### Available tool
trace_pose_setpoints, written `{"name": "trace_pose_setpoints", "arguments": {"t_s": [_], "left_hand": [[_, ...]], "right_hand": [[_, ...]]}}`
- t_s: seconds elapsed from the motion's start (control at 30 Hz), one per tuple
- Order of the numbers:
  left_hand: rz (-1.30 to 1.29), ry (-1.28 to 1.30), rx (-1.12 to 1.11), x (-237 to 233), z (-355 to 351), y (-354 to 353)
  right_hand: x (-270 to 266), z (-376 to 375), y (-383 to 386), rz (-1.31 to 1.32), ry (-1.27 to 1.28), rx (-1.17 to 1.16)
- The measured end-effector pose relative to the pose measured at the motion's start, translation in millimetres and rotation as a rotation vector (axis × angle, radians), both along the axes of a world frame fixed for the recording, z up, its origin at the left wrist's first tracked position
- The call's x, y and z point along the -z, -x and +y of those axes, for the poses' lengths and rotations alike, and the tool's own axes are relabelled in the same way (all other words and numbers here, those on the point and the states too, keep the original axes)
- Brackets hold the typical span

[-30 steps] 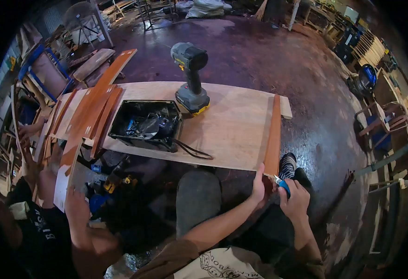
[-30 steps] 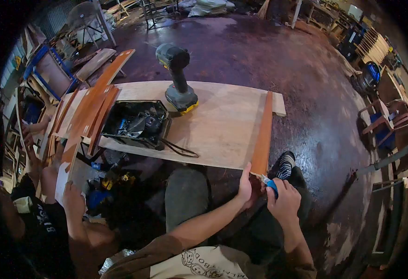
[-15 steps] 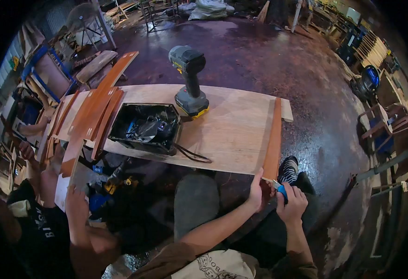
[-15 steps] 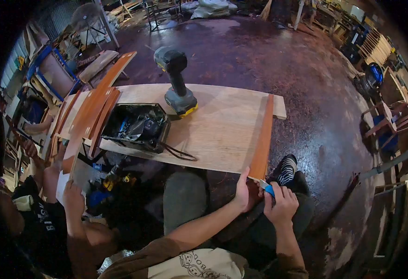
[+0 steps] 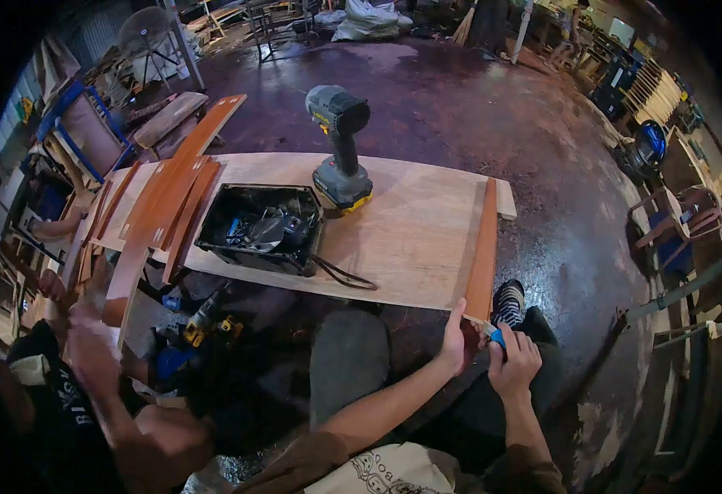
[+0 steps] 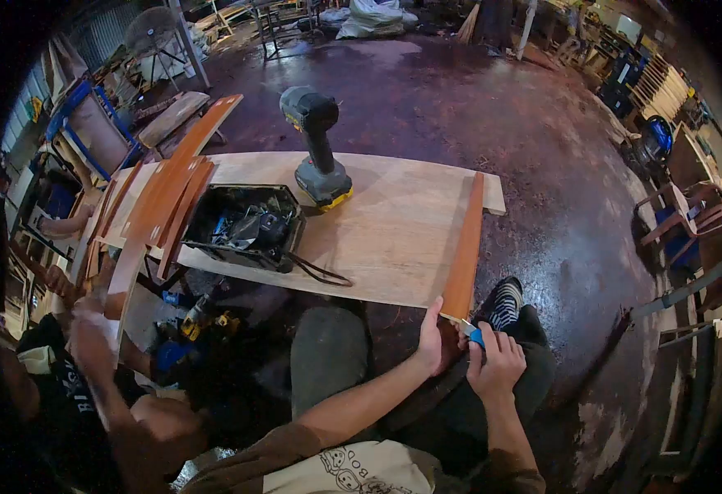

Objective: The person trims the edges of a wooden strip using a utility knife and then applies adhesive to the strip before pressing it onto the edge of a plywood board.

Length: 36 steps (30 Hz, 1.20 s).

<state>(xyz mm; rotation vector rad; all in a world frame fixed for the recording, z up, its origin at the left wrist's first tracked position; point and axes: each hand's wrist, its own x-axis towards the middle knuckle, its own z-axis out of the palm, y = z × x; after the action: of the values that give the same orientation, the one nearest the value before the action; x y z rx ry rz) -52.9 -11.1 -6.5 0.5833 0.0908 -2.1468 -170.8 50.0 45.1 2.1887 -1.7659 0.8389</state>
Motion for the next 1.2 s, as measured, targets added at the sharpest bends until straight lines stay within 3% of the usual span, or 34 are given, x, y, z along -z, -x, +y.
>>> {"name": "trace_pose_setpoints", "arguments": {"t_s": [0.2,0.97,1.2], "left_hand": [[0.001,0.092,0.009,28,-4,6],[-0.013,0.08,-0.072,4,-2,1],[-0.052,0.131,-0.022,29,-1,6]], "right_hand": [[-4,-1,0,-0.007,-0.031,-0.005],[3,-3,-1,-0.016,-0.013,-0.006],[6,-2,-1,-0.02,-0.019,0.024]]}}
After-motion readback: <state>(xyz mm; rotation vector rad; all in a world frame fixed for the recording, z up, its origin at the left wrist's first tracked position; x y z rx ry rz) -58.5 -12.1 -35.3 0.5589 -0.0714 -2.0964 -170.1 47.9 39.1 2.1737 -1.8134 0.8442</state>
